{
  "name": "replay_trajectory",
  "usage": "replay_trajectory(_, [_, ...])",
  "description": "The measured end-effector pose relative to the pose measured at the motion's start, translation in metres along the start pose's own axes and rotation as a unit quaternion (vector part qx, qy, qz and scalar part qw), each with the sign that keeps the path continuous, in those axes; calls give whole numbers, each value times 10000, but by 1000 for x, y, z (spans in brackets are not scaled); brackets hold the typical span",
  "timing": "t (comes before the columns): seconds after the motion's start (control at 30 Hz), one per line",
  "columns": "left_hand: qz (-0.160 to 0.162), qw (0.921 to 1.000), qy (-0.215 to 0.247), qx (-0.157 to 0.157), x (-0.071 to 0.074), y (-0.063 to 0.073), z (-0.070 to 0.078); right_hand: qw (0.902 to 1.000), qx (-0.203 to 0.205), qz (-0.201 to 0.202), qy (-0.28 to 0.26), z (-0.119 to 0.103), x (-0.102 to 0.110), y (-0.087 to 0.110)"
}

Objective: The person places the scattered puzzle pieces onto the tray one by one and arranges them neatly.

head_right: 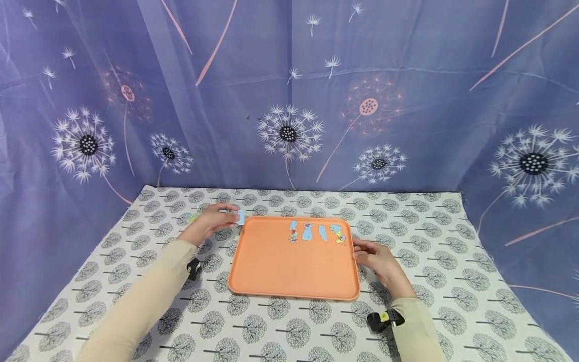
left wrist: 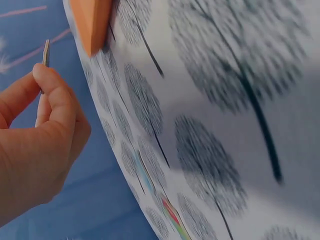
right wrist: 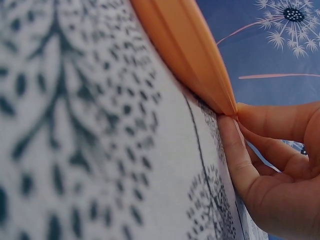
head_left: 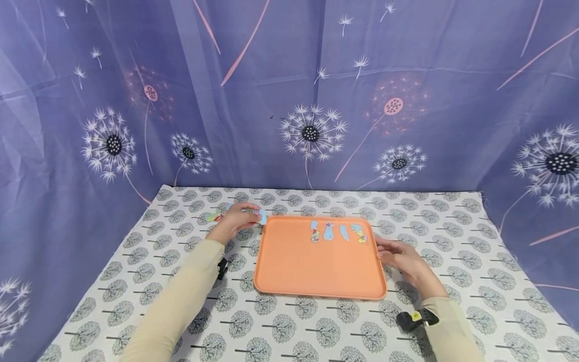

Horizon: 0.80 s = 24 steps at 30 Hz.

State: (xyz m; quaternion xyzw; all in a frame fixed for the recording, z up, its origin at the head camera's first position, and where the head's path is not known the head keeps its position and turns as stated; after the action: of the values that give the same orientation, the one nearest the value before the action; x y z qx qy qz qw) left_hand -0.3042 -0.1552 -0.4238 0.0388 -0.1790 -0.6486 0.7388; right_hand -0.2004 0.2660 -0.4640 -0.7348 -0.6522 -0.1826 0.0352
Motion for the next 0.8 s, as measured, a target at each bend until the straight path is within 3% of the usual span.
replay_trajectory(0.6, [-211, 9993, 279, -103, -64, 8, 16, 10000, 59, -62, -29, 3, 1, -3])
replay_trajectory(0.8, [-261, 9994, 167, -163, -82, 6, 17, 10000, 48, -68, -50, 3, 0, -2])
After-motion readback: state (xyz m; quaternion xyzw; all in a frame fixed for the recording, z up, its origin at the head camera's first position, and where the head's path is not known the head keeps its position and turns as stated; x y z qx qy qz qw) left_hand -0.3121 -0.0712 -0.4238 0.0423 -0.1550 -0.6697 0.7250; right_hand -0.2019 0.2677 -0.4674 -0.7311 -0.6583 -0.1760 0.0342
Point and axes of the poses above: each hand's wrist, its own y-axis away from the middle knuckle, its own x-axis out of the back of the hand, z = x × y, the point moved 2 cm from there along -y, towards the middle knuckle, and after that the axes turned 14 degrees about z, right-handed, at the moved point
